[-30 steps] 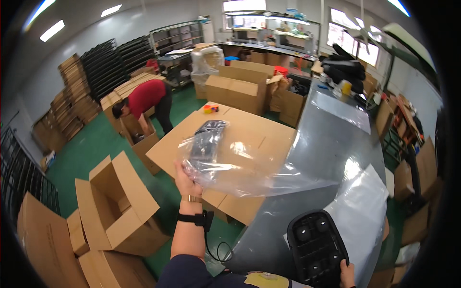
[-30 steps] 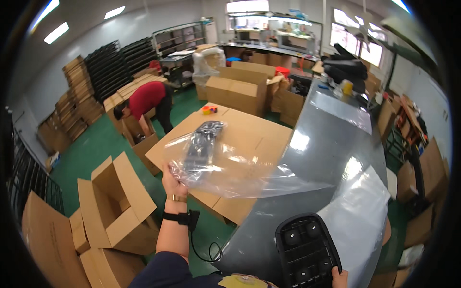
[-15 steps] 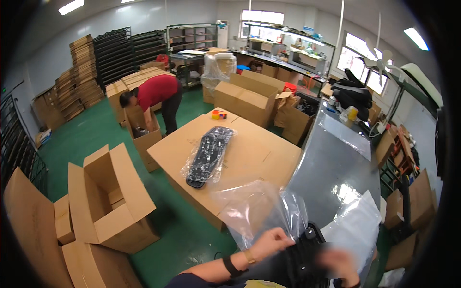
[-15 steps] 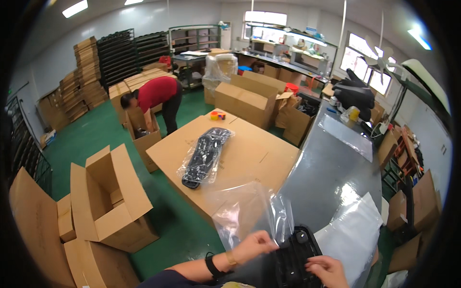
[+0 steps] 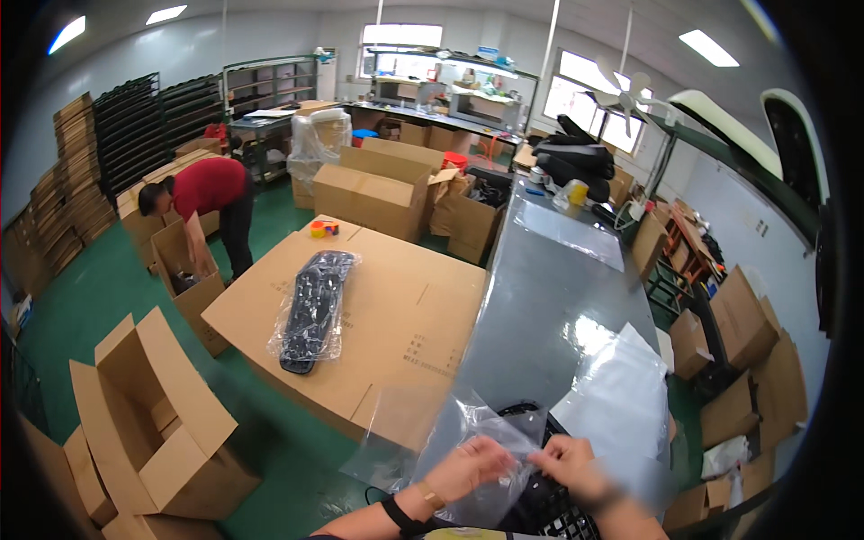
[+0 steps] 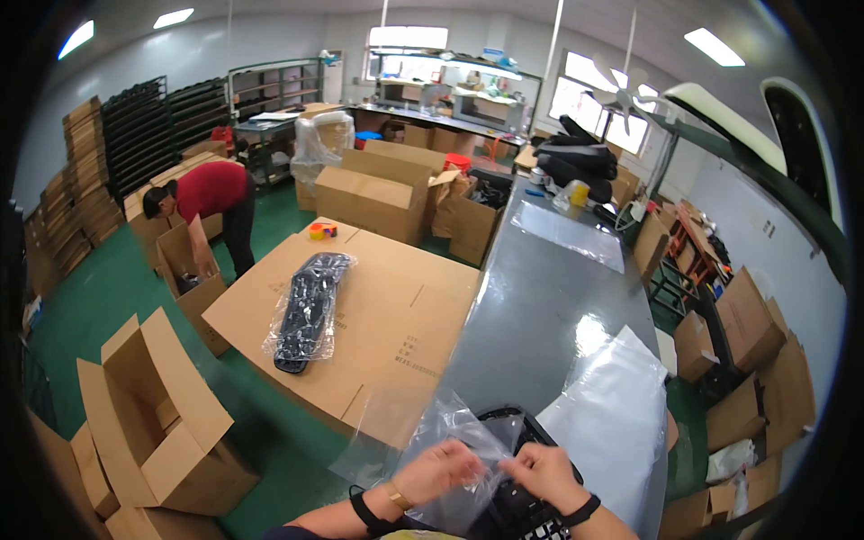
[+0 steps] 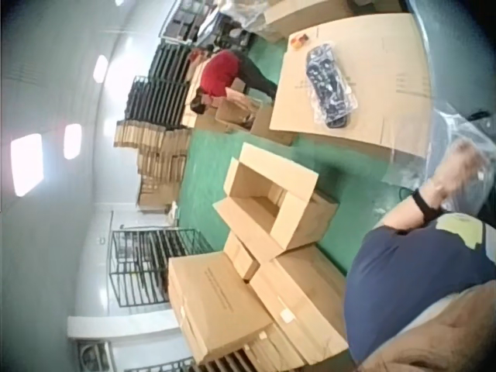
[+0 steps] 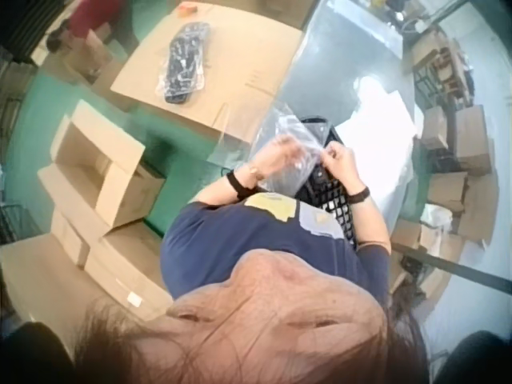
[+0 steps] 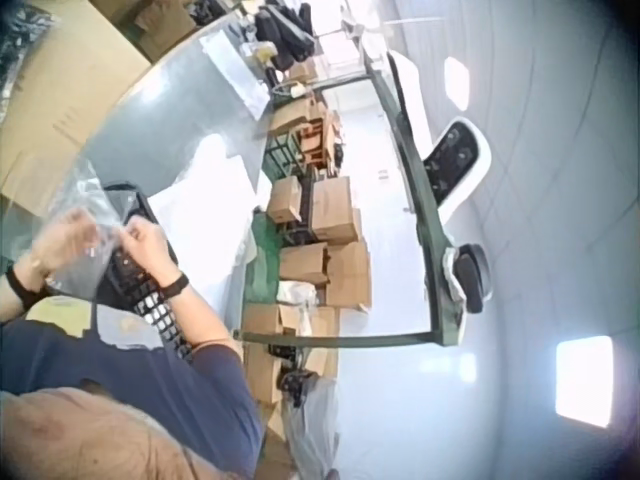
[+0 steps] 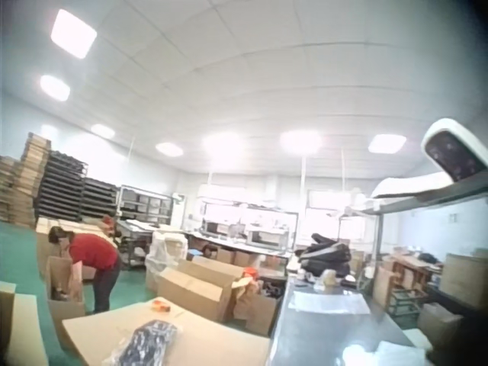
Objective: The person repeatedly picks up black bicycle seats, wraps each in a clear plastic bag, and places the wrapped units into a cardboard box. The process is repeated multiple times with consistent handling of the seats and bags.
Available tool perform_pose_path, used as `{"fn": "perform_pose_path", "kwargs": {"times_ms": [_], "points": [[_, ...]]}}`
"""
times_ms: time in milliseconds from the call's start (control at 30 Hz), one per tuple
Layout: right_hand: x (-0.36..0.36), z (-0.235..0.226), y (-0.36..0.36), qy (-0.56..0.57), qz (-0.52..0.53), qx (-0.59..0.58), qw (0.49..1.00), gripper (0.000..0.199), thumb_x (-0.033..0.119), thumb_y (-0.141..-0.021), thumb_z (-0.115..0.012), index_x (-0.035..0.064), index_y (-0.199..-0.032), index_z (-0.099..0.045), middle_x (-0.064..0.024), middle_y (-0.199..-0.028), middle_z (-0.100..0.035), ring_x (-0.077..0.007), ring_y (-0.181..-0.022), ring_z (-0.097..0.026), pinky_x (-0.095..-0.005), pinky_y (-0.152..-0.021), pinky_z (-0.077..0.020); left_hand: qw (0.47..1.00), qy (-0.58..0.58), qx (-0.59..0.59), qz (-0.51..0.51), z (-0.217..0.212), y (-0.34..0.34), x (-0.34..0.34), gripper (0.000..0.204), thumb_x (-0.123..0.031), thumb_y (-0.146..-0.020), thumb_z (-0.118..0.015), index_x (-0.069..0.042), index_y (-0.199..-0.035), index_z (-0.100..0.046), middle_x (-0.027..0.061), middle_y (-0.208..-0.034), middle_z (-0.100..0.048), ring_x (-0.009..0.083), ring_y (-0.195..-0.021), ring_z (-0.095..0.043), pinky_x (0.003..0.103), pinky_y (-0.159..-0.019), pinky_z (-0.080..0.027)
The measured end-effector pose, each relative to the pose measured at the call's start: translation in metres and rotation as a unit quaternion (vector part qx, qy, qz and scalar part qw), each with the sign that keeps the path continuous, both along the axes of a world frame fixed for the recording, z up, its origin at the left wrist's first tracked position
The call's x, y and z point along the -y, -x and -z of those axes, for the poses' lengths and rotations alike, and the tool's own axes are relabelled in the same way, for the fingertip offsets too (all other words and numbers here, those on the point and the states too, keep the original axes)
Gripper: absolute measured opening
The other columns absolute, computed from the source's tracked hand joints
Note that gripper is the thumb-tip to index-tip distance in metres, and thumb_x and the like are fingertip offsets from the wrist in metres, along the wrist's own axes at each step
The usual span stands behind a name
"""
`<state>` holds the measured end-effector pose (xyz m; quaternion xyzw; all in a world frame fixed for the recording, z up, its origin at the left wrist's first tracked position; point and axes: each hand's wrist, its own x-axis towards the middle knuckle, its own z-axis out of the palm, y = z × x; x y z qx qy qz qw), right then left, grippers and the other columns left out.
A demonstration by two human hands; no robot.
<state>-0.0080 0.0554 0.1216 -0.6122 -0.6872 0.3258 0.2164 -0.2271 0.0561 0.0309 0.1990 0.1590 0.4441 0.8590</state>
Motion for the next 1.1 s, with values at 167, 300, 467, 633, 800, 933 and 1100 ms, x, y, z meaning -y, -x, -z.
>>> {"fn": "perform_pose_path", "kwargs": {"times_ms": [167,300,467,633,800,933,1100], "points": [[-0.030,0.030,-0.088,-0.015,0.085,0.228,0.970,0.032,0.035,-0.072,-0.073,0.0069,-0.081,-0.061,-0.0114,-0.071,-0.065,-0.0292,-0.066,-0.063,-0.0376,-0.062,-0.0503,0.965,0.124,0.154,-0.175,-0.033,0.056,-0.033,0.021,-0.023,-0.099,-0.044,-0.009,-0.085,-0.052,0.0040,-0.076,-0.057,0.0171,-0.074,-0.059,0.031,-0.069,-0.049],[-0.041,-0.010,-0.018,-0.165,-0.076,0.132,0.974,0.073,0.031,-0.069,-0.077,0.0067,-0.129,-0.044,-0.0156,-0.110,-0.061,-0.0319,-0.101,-0.059,-0.0405,-0.090,-0.0449,0.978,-0.081,-0.028,-0.188,-0.051,0.042,-0.023,0.025,-0.027,-0.101,-0.039,-0.007,-0.090,-0.049,0.0058,-0.076,-0.057,0.0201,-0.070,-0.056,0.034,-0.066,-0.048],[-0.060,0.002,0.037,-0.324,-0.197,0.164,0.911,0.055,0.024,-0.070,-0.073,0.0094,-0.120,-0.054,-0.0112,-0.102,-0.063,-0.0276,-0.100,-0.058,-0.0408,-0.091,-0.0428,0.962,-0.205,-0.169,-0.065,-0.087,0.003,-0.002,0.020,-0.027,-0.101,-0.038,-0.008,-0.095,-0.041,0.0058,-0.072,-0.052,0.0168,-0.065,-0.051,0.031,-0.064,-0.044],[-0.127,0.033,-0.043,-0.430,0.051,0.211,0.876,0.017,0.021,-0.073,-0.072,0.0087,-0.082,-0.063,-0.0052,-0.070,-0.062,-0.0227,-0.071,-0.061,-0.0395,-0.069,-0.0462,0.929,-0.197,-0.312,-0.032,-0.058,0.014,0.003,0.016,-0.021,-0.095,-0.053,-0.007,-0.090,-0.046,0.0017,-0.071,-0.053,0.0102,-0.058,-0.047,0.025,-0.055,-0.040],[-0.122,-0.002,-0.032,0.005,0.178,-0.157,0.971,0.022,0.029,-0.084,-0.069,0.0100,-0.079,-0.060,0.0014,-0.066,-0.058,-0.0096,-0.057,-0.055,-0.0265,-0.050,-0.0421,0.707,-0.241,-0.631,-0.211,0.044,0.032,-0.033,0.027,-0.025,-0.084,-0.067,-0.005,-0.086,-0.049,0.0055,-0.064,-0.051,0.0139,-0.054,-0.047,0.028,-0.053,-0.041],[-0.120,-0.025,0.000,0.165,0.093,-0.460,0.867,0.022,0.030,-0.086,-0.069,0.0122,-0.078,-0.057,0.0064,-0.065,-0.053,-0.0041,-0.053,-0.049,-0.0210,-0.044,-0.0354,0.581,-0.241,-0.694,-0.350,0.118,0.053,-0.073,0.023,-0.026,-0.087,-0.063,-0.007,-0.085,-0.051,0.0054,-0.068,-0.057,0.0176,-0.055,-0.053,0.032,-0.053,-0.044],[-0.142,0.012,-0.033,-0.212,0.030,-0.132,0.968,0.025,0.025,-0.087,-0.067,0.0072,-0.074,-0.054,-0.0002,-0.064,-0.051,-0.0134,-0.060,-0.055,-0.0270,-0.053,-0.0424,0.962,0.109,-0.077,-0.238,0.019,0.051,-0.100,0.022,-0.030,-0.094,-0.053,-0.009,-0.087,-0.054,0.0040,-0.078,-0.060,0.0230,-0.069,-0.058,0.039,-0.062,-0.048]]}}
